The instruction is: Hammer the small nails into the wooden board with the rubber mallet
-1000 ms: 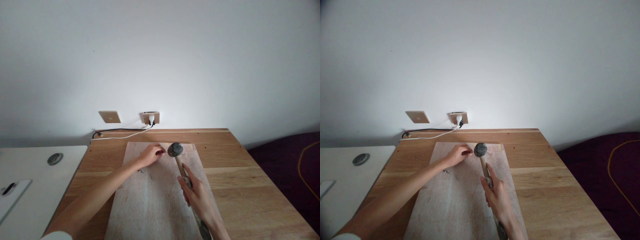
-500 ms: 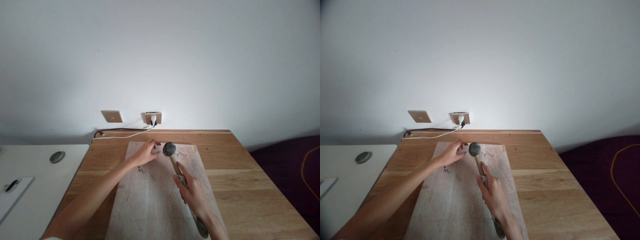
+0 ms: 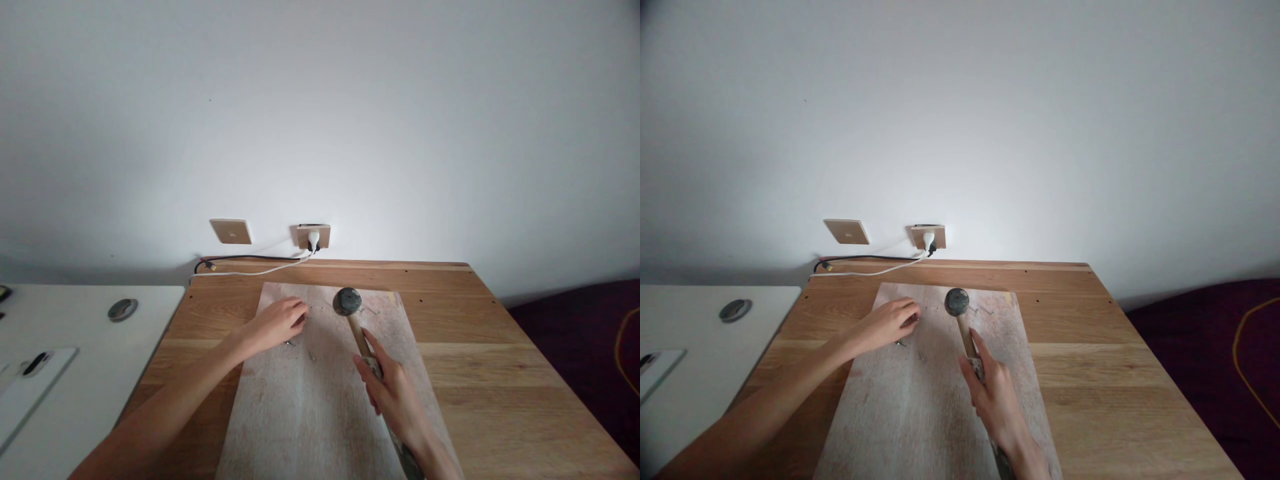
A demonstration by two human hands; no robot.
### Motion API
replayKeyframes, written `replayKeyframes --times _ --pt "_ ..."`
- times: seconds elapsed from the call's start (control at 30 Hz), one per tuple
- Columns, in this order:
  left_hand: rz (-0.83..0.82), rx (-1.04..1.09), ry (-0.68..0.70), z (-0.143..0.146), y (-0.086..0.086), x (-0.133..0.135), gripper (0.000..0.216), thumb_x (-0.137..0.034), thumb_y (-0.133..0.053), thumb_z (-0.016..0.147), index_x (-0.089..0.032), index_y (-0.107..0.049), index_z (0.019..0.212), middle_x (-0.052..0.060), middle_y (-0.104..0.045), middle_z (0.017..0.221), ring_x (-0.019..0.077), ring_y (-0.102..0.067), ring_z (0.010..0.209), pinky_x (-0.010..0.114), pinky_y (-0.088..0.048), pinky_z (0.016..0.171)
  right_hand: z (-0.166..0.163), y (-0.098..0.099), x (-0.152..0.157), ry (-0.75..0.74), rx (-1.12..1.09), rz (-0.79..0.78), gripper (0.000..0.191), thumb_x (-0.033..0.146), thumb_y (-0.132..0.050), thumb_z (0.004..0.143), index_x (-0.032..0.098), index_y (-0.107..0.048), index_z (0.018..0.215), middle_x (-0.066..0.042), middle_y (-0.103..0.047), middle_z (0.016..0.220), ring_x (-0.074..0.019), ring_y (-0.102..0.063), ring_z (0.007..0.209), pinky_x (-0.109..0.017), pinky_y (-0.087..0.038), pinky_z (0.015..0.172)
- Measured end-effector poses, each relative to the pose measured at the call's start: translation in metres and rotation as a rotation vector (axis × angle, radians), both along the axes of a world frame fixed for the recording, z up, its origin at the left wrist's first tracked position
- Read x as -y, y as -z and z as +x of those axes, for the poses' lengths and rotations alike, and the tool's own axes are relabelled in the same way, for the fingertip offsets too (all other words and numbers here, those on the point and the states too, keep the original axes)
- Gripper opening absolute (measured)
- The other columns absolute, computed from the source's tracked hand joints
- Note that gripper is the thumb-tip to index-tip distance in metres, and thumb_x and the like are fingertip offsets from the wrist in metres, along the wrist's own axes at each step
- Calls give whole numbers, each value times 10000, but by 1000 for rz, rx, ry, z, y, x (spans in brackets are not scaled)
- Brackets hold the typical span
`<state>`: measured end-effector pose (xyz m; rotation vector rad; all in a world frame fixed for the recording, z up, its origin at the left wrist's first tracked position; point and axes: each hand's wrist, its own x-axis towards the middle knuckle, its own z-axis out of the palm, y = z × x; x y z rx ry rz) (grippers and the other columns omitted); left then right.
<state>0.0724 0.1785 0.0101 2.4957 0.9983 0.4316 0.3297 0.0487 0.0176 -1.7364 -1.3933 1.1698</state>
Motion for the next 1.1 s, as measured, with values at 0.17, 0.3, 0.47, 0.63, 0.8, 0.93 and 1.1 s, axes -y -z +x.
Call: replayKeyframes --times 0.17,0.3,0.47,0.63,0.8,0.93,1.1 --pt "-35 74 -34 18 0 -20 174 -35 -596 892 -202 -638 868 5 -661 825 168 -637 765 261 -453 744 6 -6 4 93 -21 -25 912 659 -546 907 69 -440 1593 106 -461 475 -141 -469 368 -240 -402 375" --pt "-26 66 -32 25 0 -27 174 -38 -606 867 -203 -635 819 6 -653 820 167 -627 749 262 -443 733 12 -7 8 109 -6 -8 896 652 -537 929 53 -439 1588 108 -462 459 -140 -476 364 -241 -401 387" --pt "-27 -22 -123 32 1 -21 92 -124 -676 864 -203 -638 838 28 -667 842 207 -652 787 285 -459 719 17 -2 12 119 -2 8 840 633 -549 949 79 -470 1575 104 -475 447 -144 -490 361 -243 -406 393" --pt "32 -139 -8 42 4 -18 233 2 -606 836 -189 -692 938 76 -685 940 244 -685 864 315 -496 763 17 1 15 120 -7 8 846 632 -557 945 62 -477 1564 97 -492 460 -138 -484 359 -241 -406 387" --pt "-7 -15 -20 46 9 -25 187 -16 -631 833 -177 -712 881 65 -701 897 216 -681 813 301 -502 758 19 4 18 141 -27 31 824 616 -549 959 75 -467 1575 107 -467 454 -127 -465 345 -223 -384 359" --pt "-165 280 -124 45 19 -34 164 -36 -644 833 -166 -721 897 20 -732 845 160 -670 747 252 -497 734 22 5 19 154 -50 39 824 601 -552 967 71 -445 1589 107 -475 454 -127 -472 350 -222 -394 364" --pt "-176 332 -126 44 29 -32 153 -66 -654 870 -167 -742 945 25 -740 888 143 -668 764 240 -502 755 22 5 19 145 -48 22 852 614 -567 951 64 -440 1589 110 -474 449 -128 -464 345 -225 -388 364"
